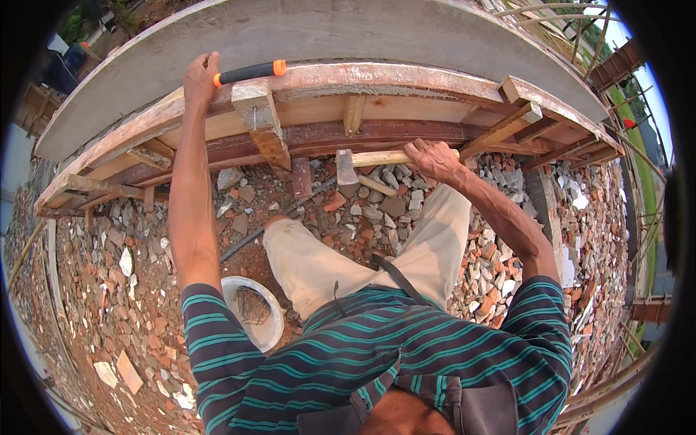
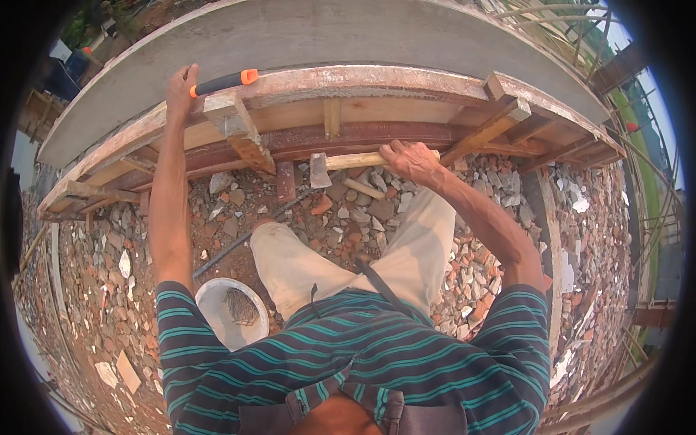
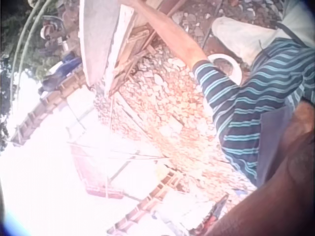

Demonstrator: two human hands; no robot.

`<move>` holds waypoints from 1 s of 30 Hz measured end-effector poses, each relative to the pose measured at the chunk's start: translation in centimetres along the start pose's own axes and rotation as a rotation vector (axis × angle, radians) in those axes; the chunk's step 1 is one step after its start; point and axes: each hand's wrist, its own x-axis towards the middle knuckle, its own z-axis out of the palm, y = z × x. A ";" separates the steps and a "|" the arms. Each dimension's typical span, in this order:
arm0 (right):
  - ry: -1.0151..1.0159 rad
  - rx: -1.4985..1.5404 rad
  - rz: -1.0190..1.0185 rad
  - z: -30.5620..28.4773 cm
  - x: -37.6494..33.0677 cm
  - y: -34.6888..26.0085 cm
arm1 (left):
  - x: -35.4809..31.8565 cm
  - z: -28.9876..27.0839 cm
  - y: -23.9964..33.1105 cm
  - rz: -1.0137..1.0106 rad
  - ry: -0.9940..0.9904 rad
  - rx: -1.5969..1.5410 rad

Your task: The person cuts a wooden plank with a hand saw and then uses a hammer to drive nails into the plank, securing it to a curved concrete structure. The person repeats this process with another plank, adjusting the wood and hammering nails to assemble the formwork.

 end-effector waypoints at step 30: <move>0.518 0.456 -0.077 3.5 -1.5 -3.6 | -0.8 0.8 1.3 -0.048 -0.189 0.322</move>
